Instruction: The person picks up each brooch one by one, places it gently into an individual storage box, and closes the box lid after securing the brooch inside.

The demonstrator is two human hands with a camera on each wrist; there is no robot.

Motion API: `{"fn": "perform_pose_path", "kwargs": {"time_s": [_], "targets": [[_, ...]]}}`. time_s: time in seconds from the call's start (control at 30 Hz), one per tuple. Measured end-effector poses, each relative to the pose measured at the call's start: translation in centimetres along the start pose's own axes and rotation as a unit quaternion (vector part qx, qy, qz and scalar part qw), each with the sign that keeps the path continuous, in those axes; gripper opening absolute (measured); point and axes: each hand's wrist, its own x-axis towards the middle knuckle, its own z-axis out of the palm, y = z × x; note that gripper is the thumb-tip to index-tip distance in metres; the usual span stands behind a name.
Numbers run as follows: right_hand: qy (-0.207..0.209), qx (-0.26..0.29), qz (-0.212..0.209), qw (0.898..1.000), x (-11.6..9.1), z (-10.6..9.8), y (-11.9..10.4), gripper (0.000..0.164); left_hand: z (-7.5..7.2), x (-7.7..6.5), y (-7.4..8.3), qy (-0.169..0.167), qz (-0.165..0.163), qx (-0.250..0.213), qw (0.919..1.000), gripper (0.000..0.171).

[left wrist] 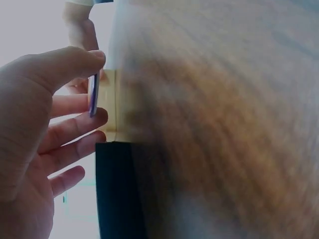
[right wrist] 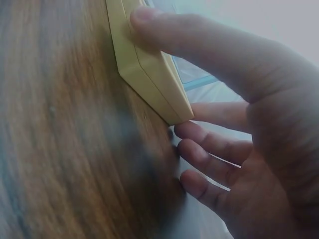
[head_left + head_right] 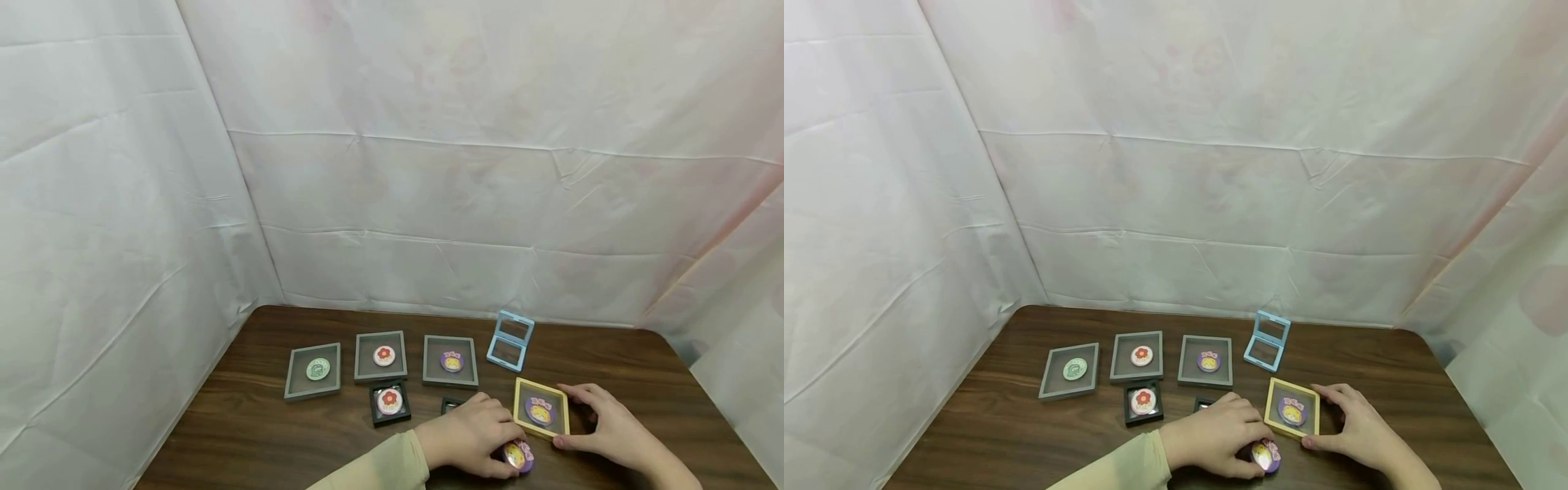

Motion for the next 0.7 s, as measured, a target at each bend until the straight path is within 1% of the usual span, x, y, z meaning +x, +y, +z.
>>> {"fn": "perform_pose_path", "kwargs": {"time_s": [0.1, 0.2, 0.3, 0.37, 0.43, 0.5, 0.57, 0.7], "targets": [[0.012, -0.007, -0.007, 1.000, 0.2, -0.1, -0.2, 0.089, -0.3, -0.2, -0.2, 0.025, 0.000, 0.008, 0.9997, 0.048], [0.037, -0.013, -0.013, 0.999, 0.7, -0.1, -0.3, 0.075, -0.6, -0.3, -0.5, 0.040, -0.001, 0.012, 0.9991, 0.048], [0.065, -0.020, -0.014, 0.998, 1.6, -0.2, -0.4, 0.060, -0.8, -0.5, -0.8, 0.045, -0.006, 0.012, 0.9989, 0.047], [0.076, -0.020, -0.012, 0.997, 2.3, -0.3, -0.4, 0.054, -1.0, -0.6, -1.1, 0.047, -0.012, 0.009, 0.9988, 0.047], [0.079, -0.019, -0.009, 0.997, 3.1, -0.4, -0.5, 0.051, -1.2, -0.8, -1.4, 0.049, -0.021, 0.005, 0.9986, 0.047], [0.072, -0.012, -0.008, 0.997, 3.9, -0.5, -0.6, 0.051, -1.3, -1.1, -1.6, 0.055, -0.032, 0.005, 0.9980, 0.047], [0.066, -0.008, -0.004, 0.998, 4.8, -0.5, -0.7, 0.053, -1.3, -1.4, -1.9, 0.065, -0.045, 0.006, 0.9968, 0.046], [0.068, -0.007, 0.002, 0.998, 6.7, -0.3, -1.0, 0.054, -1.3, -1.9, -2.1, 0.090, -0.075, 0.009, 0.9931, 0.045]]}}
